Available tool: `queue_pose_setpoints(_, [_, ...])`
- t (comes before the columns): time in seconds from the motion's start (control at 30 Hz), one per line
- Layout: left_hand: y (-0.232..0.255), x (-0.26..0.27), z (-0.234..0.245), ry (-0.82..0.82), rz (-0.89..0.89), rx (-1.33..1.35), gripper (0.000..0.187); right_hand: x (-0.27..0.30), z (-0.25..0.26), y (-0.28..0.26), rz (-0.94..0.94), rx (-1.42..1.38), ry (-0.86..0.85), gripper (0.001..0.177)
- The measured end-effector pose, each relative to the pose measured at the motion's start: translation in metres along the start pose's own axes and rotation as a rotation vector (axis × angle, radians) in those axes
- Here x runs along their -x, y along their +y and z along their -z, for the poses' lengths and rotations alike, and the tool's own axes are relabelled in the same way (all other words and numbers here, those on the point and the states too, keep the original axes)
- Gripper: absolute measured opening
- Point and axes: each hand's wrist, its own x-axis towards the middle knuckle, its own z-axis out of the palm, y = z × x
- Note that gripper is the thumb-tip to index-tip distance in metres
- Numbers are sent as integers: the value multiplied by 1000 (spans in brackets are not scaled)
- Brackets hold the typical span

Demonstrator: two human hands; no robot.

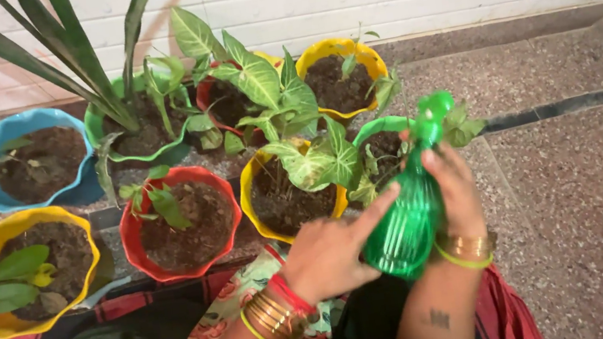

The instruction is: The person sits on the floor and uses a green spray bottle to mist water onto several potted plants arranged in a circle. The person repeatedly pumps the spray bottle and directs the mist over the leaves and soil of each pot.

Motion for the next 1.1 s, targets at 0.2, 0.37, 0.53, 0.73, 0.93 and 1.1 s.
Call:
queue_pose_setpoints(0.2, [-7, -44, 36, 92, 333, -49, 97, -116, -12, -15, -168, 47, -70, 39])
queue_pose_setpoints(0.37, [-17, -63, 45, 180, 417, -118, 82, -169, -8, 9, -379, -29, -56, 37])
queue_pose_setpoints(0.53, [-23, -52, 38, 167, 437, -111, 81, -167, -8, 28, -433, -2, -60, 39])
queue_pose_setpoints(0.73, [-30, -21, 51, 254, 411, -26, 82, -147, -55, 2, -368, 5, -106, 36])
queue_pose_setpoints(0.93, [-37, 18, 78, 426, 425, 54, 82, -152, -127, -32, -130, 175, -239, 35])
queue_pose_setpoints(1.1, [-55, 41, 93, 465, 605, 118, 80, -182, -177, -8, -217, 353, -318, 38])
